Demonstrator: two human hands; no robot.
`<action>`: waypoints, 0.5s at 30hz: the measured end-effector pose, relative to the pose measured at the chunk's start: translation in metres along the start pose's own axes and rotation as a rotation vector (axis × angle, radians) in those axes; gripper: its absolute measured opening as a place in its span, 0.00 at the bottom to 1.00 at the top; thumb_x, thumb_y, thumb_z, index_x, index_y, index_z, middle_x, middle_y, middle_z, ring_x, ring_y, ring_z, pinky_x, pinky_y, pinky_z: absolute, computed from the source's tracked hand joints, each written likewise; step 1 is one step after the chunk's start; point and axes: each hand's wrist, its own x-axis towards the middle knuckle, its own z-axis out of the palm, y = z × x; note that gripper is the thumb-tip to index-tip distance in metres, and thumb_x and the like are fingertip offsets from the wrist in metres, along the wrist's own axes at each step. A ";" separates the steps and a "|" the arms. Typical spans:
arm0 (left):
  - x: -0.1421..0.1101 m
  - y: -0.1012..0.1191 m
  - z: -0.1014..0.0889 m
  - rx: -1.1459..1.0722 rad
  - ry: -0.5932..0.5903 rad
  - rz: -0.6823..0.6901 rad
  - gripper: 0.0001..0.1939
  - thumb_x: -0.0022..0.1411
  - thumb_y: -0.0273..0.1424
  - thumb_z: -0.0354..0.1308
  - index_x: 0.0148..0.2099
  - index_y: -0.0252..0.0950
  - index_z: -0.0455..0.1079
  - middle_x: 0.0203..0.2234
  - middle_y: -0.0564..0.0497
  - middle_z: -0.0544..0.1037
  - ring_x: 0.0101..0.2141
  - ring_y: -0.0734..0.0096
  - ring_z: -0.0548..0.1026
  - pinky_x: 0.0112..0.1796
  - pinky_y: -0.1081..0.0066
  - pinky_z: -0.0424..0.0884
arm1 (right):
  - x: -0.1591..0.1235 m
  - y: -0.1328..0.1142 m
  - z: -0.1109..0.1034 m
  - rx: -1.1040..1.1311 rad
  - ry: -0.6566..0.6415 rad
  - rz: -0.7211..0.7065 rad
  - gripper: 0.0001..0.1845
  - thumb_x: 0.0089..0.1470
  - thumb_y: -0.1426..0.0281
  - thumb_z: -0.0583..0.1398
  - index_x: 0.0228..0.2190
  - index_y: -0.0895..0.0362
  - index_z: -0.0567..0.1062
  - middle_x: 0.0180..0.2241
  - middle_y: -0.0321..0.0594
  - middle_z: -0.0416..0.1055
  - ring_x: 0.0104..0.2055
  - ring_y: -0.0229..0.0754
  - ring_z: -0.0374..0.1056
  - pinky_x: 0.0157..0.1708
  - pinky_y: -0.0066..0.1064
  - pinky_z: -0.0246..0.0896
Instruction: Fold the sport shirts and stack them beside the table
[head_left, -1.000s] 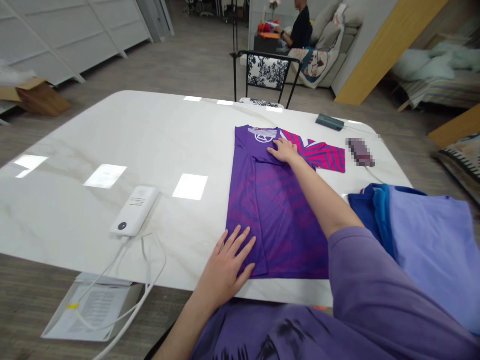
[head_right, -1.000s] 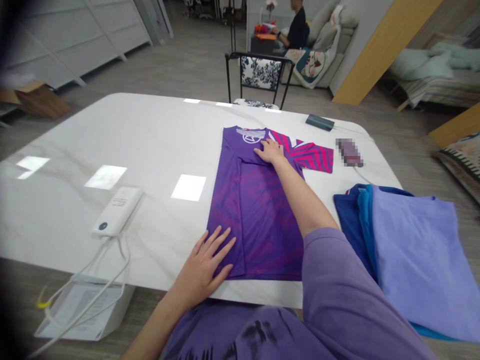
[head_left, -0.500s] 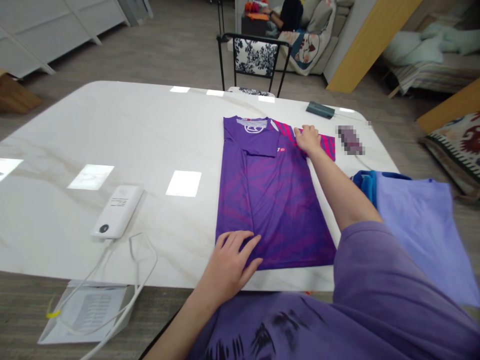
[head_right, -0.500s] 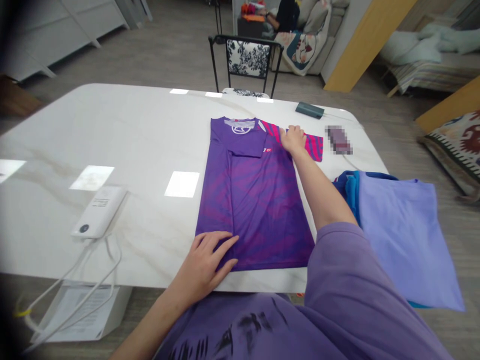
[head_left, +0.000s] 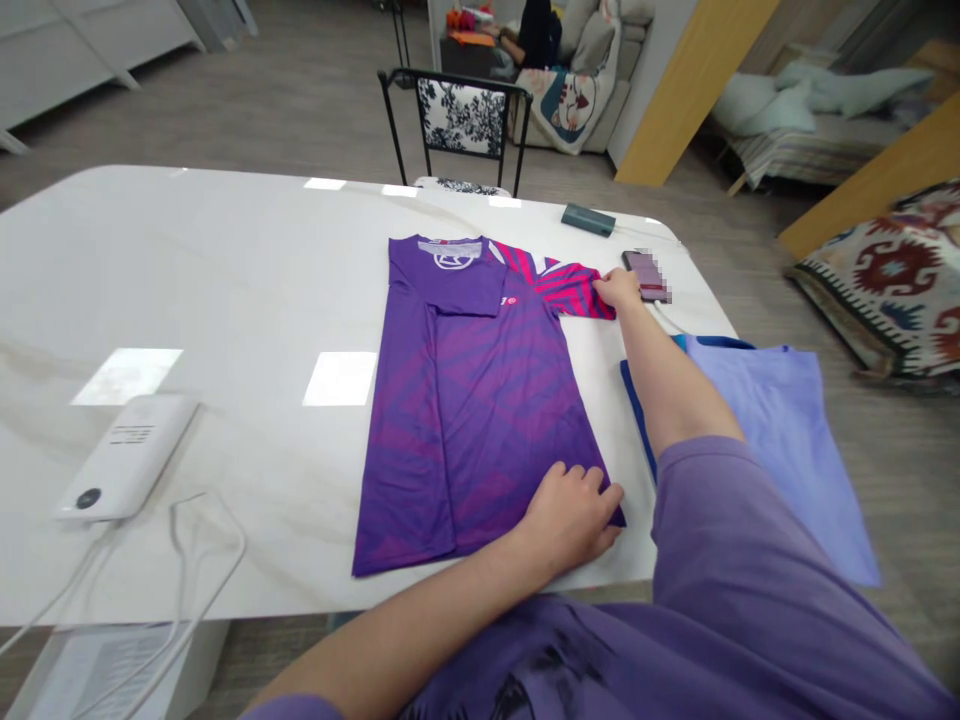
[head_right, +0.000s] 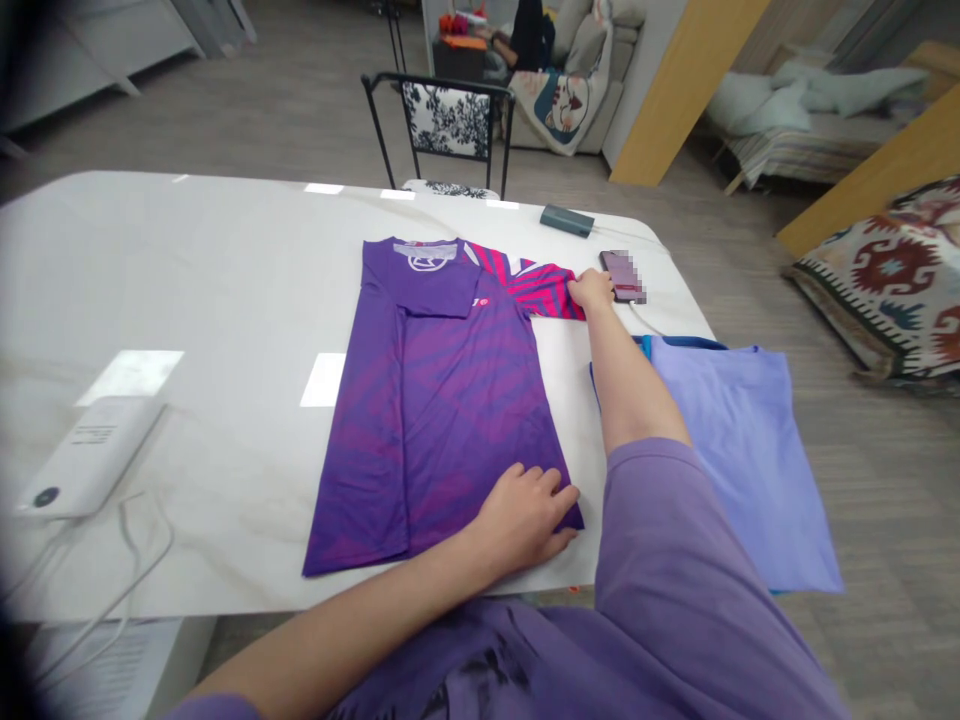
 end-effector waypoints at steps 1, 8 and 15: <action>0.002 0.003 0.003 0.008 -0.002 -0.013 0.18 0.77 0.47 0.66 0.58 0.41 0.76 0.49 0.43 0.83 0.47 0.52 0.82 0.45 0.55 0.73 | 0.002 -0.002 0.000 0.030 -0.001 0.007 0.23 0.71 0.56 0.64 0.57 0.60 0.76 0.56 0.62 0.75 0.60 0.61 0.71 0.69 0.54 0.65; 0.011 0.022 0.004 -0.021 -0.033 -0.165 0.19 0.78 0.47 0.63 0.55 0.36 0.76 0.48 0.39 0.84 0.48 0.49 0.84 0.50 0.51 0.75 | 0.006 -0.013 -0.013 0.165 0.013 -0.069 0.30 0.66 0.70 0.62 0.66 0.59 0.66 0.45 0.49 0.76 0.47 0.54 0.71 0.60 0.48 0.70; -0.022 0.001 -0.036 -0.256 0.004 -0.210 0.20 0.76 0.29 0.57 0.67 0.41 0.73 0.50 0.45 0.88 0.47 0.55 0.88 0.49 0.57 0.83 | 0.008 -0.047 -0.046 0.151 -0.048 -0.104 0.33 0.62 0.76 0.60 0.68 0.57 0.73 0.44 0.45 0.79 0.44 0.51 0.74 0.56 0.46 0.75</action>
